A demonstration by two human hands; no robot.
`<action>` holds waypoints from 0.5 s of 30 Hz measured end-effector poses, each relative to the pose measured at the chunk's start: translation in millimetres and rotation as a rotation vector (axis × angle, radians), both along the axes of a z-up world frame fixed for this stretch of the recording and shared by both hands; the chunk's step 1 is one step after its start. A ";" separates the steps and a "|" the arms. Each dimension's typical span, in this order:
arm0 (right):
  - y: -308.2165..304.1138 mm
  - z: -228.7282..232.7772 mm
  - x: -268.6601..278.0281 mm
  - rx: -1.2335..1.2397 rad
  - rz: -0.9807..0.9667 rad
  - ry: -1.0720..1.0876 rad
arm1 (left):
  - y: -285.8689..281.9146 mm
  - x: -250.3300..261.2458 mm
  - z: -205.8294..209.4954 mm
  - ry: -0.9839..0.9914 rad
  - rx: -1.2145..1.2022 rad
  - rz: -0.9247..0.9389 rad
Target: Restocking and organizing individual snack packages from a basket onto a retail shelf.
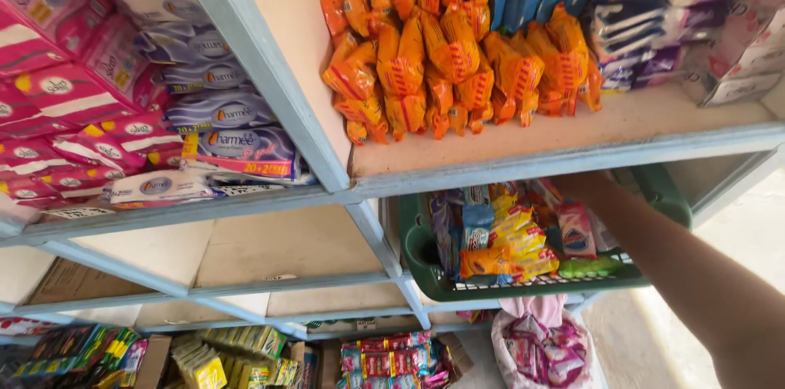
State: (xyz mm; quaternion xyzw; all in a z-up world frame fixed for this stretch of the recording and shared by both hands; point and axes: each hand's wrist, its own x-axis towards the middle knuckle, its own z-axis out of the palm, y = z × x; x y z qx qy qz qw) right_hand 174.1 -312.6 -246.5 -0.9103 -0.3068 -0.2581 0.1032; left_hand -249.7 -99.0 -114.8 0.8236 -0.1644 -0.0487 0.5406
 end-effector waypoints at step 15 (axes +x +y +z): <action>-47.4 -15.2 -26.2 -0.049 -0.147 0.051 | -3.9 168.2 -115.2 -0.279 0.060 0.260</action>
